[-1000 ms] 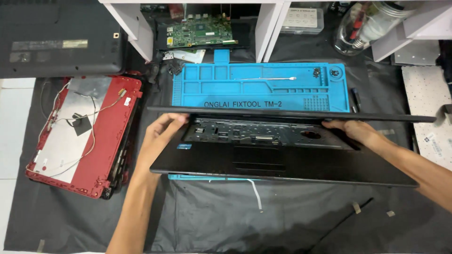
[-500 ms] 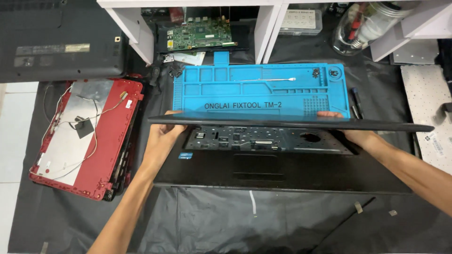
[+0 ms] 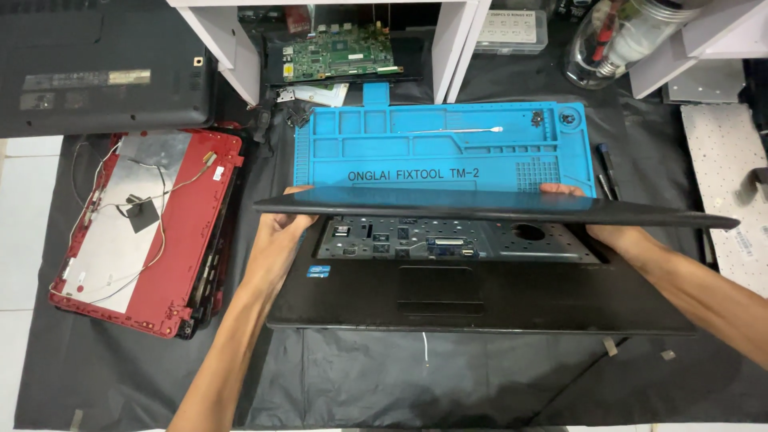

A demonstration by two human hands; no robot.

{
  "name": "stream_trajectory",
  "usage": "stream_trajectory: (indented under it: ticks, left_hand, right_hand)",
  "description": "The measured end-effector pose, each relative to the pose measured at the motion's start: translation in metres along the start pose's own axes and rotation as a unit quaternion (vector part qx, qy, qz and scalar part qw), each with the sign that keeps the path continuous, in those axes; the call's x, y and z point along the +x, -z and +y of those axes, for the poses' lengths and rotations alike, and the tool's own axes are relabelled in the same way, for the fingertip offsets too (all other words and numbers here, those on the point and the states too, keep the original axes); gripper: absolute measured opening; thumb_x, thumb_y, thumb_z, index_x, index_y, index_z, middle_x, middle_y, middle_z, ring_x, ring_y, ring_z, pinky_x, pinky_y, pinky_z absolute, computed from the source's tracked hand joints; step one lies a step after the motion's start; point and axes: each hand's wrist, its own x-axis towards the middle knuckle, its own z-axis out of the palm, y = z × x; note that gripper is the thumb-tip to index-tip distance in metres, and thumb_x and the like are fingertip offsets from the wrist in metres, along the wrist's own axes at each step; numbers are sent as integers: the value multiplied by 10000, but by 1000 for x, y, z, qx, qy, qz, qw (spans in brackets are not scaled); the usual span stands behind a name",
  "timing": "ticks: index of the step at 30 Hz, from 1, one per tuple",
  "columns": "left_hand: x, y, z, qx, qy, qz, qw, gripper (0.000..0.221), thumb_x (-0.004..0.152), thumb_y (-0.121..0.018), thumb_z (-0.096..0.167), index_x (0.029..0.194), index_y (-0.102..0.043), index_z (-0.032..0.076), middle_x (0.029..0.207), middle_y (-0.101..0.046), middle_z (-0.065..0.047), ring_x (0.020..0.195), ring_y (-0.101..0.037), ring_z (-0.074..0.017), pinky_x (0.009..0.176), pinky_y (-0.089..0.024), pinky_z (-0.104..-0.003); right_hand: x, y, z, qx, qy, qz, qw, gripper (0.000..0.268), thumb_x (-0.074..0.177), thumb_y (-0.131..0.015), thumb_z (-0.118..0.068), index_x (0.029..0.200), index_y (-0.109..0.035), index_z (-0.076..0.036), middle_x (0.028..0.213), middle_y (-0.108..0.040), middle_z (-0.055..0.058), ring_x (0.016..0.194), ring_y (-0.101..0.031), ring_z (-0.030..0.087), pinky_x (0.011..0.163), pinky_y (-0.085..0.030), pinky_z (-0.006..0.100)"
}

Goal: The person uses a screwdriver to remove screws from the bottom of a laptop, then flips it over and removes the top cover, palm rest, and keyboard. They continue to unscrew and detach internal components, exposing the motherboard.

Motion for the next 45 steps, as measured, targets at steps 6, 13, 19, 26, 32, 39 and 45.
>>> stream_trajectory:
  ticks: [6,13,19,26,32,39,45]
  left_hand:
    - [0,-5,14,54,26,22,998,249,965,-669,127,1189,-694,22,1073,-710,24,1029,-632,-70,964,-475,-256]
    - [9,-14,25,193,-72,34,978,124,980,-714,100,1024,-744,-12,900,-722,-7,856,-617,-56,770,-490,-240]
    - [17,-14,17,327,-225,58,916,57,949,-721,20,925,-758,-16,783,-717,-72,728,-662,-80,655,-486,-271]
    - [20,-10,0,316,-218,86,919,119,973,-681,14,942,-795,-4,814,-758,-90,712,-687,-107,688,-511,-250]
    - [18,-29,22,246,-190,93,946,148,981,-663,52,947,-770,-44,940,-779,-108,746,-717,-127,672,-542,-256]
    - [11,-29,25,258,-145,109,949,122,989,-710,71,990,-700,-51,941,-732,-130,740,-595,-98,617,-448,-292]
    - [-8,-31,48,326,-211,19,921,373,941,-574,-11,1295,-688,19,1022,-668,-137,957,-647,-188,849,-522,-315]
  right_hand:
    - [19,21,31,-32,27,-1,999,477,1085,-430,-328,1474,-495,-60,1378,-564,61,1277,-514,136,1141,-355,300]
    - [12,3,-6,-85,-33,45,995,504,966,-600,-126,1463,-557,-58,1405,-588,41,1310,-508,136,1128,-369,302]
    - [11,5,19,-13,3,21,1000,485,1015,-556,-217,1465,-488,-51,1347,-559,49,1252,-532,162,1093,-414,323]
    - [-40,-64,-79,-37,-36,86,995,477,1015,-534,-282,1447,-530,-80,1318,-590,73,1210,-539,150,1069,-395,316]
    - [-79,-83,-102,-118,-96,148,977,521,1019,-523,-345,1503,-584,-161,1549,-454,5,1387,-433,147,1117,-308,341]
    - [-87,-138,-181,-58,-209,193,957,498,999,-539,-343,1480,-520,-215,1395,-596,55,1299,-522,184,1109,-357,349]
    - [-82,-118,-134,-71,-14,151,986,458,1035,-421,-370,1456,-486,-200,1344,-559,8,1243,-502,131,1050,-402,295]
